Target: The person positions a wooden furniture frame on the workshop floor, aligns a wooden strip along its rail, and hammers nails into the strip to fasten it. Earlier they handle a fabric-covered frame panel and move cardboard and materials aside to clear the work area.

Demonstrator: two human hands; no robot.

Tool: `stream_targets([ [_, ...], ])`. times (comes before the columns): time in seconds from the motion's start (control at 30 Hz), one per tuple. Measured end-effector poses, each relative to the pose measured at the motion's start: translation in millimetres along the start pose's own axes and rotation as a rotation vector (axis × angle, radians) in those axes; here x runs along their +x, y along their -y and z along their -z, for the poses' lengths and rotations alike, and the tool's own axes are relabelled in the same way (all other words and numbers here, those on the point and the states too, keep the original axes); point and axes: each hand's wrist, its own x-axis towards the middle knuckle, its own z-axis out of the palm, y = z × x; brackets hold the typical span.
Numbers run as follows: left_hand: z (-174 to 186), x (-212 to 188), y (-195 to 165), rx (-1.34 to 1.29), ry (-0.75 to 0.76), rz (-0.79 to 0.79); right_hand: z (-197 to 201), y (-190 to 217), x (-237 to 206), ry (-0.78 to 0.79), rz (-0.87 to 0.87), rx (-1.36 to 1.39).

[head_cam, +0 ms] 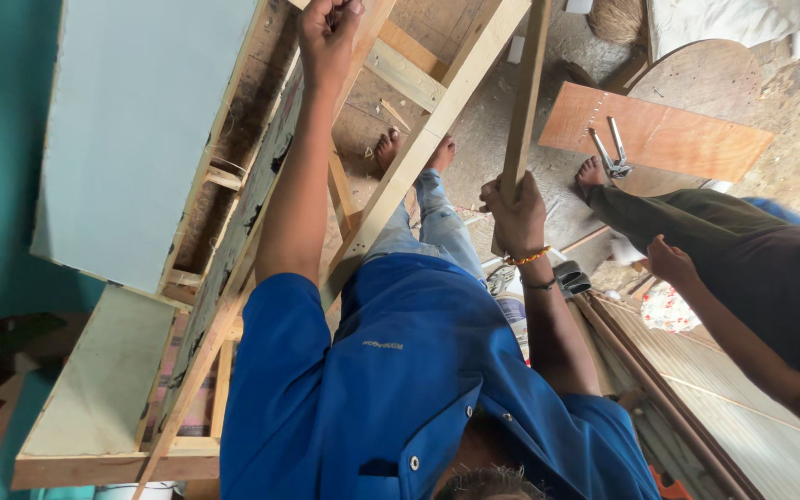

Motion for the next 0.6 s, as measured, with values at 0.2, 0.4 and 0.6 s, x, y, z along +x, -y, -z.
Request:
stream_targets([
  [0.2,-7.1,3.9,0.4,0.307,-0.058,-0.171,1.8,-4.9,-9.9,-0.031,-0.029,-0.177],
  [0.4,-13.6,2.0,2.0,0.478,-0.048,-0.308,3.4,-12.2,-11.3,-0.023,-0.034,-0.261],
  [0.6,-15.2,-1.8,2.4,0.612,-0.032,-0.450,0.4,-19.8,-11.7,-0.014,0.001,-0.304],
])
